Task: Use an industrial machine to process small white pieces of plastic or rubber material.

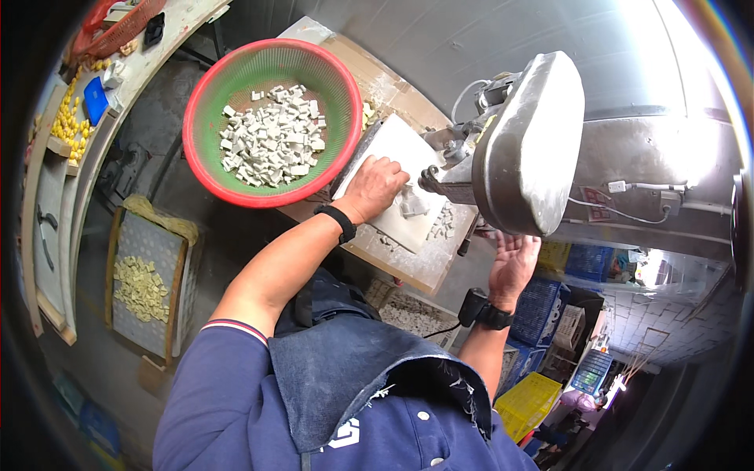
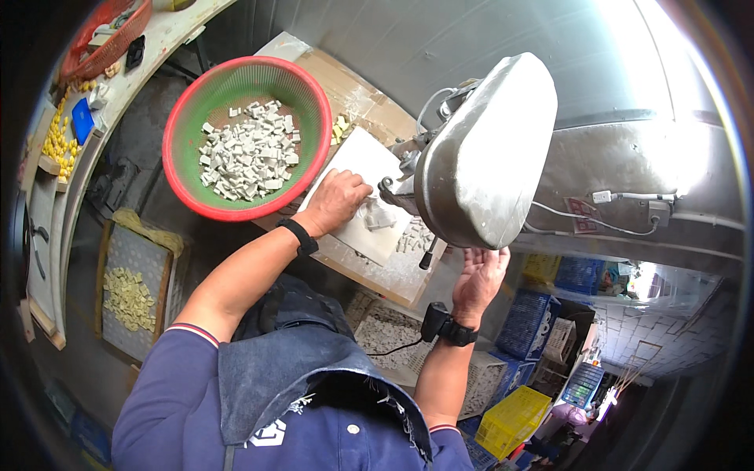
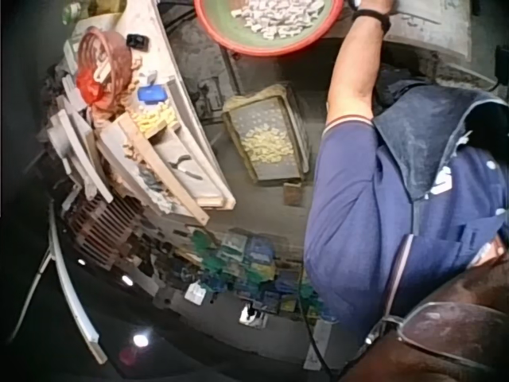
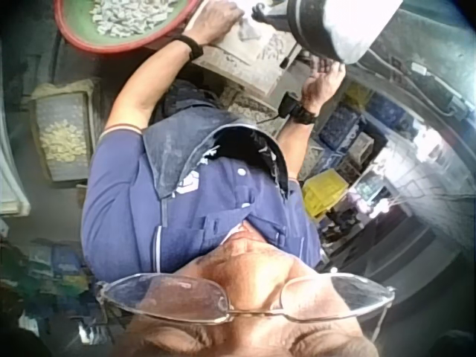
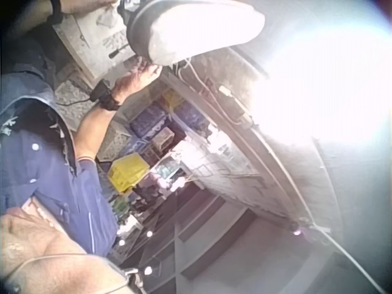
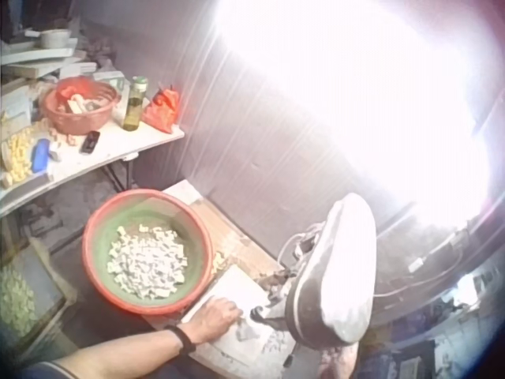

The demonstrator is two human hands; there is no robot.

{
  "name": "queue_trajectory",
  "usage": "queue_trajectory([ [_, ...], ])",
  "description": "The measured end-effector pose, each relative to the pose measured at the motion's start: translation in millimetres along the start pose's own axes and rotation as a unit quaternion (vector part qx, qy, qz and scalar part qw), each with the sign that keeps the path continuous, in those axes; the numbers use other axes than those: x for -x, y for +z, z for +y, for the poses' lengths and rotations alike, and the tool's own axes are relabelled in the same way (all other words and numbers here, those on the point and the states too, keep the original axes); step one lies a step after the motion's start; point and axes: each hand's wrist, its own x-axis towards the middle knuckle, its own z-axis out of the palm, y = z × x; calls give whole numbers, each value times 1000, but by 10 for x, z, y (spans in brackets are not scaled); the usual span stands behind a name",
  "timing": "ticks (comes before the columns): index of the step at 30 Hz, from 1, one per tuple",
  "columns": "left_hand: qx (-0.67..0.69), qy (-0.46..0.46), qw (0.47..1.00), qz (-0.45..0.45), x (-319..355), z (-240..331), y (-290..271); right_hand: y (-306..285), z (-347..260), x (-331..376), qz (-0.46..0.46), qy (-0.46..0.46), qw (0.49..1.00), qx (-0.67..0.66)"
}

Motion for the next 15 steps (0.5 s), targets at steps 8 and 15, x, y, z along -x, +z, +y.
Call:
queue_trajectory([
  [8, -3, -6, 1000, 3, -23, 33, -1, 56, -79, -226, -34, 18, 999, 9],
  [15, 6, -3, 1000, 14, -8, 28, -6, 289, -281, -213, -60, -41, 997, 4],
])
